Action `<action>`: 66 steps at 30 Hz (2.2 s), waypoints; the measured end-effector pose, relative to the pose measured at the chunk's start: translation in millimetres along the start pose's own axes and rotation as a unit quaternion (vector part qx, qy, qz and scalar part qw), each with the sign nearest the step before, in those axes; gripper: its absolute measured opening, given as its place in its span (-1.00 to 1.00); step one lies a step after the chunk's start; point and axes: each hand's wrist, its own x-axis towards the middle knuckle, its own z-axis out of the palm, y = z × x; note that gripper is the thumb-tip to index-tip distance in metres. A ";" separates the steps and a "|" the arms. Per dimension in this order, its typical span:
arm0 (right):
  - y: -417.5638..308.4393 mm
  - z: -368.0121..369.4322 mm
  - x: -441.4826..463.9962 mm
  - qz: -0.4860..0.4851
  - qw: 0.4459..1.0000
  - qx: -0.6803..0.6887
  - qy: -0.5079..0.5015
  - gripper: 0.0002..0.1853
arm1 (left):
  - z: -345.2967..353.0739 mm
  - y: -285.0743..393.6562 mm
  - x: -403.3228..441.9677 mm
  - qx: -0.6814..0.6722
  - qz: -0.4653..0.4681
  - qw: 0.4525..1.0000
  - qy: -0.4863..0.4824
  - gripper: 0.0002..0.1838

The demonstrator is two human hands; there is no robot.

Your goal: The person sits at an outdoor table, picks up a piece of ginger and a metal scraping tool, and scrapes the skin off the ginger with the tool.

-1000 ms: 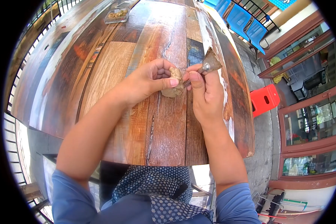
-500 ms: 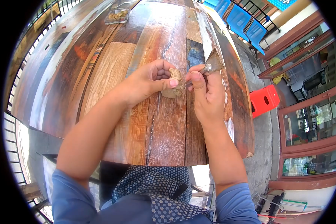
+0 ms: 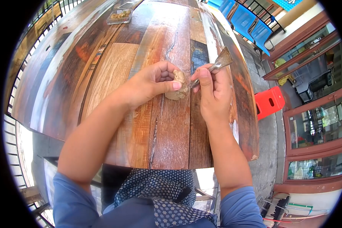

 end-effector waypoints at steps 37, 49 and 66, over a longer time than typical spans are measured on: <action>1.7 -0.6 0.1 0.043 0.997 0.065 -0.011 -0.78 | -1.7 -0.1 0.4 -0.017 -0.001 1.000 -0.020 -0.69; 1.2 -0.4 1.0 0.047 0.996 0.080 -0.007 -0.79 | -2.0 0.6 -0.2 -0.013 -0.006 1.000 -0.010 -0.69; -0.9 -0.4 2.7 0.026 0.994 0.106 0.003 -0.82 | -4.2 -0.3 0.3 -0.004 -0.016 1.000 0.024 -0.67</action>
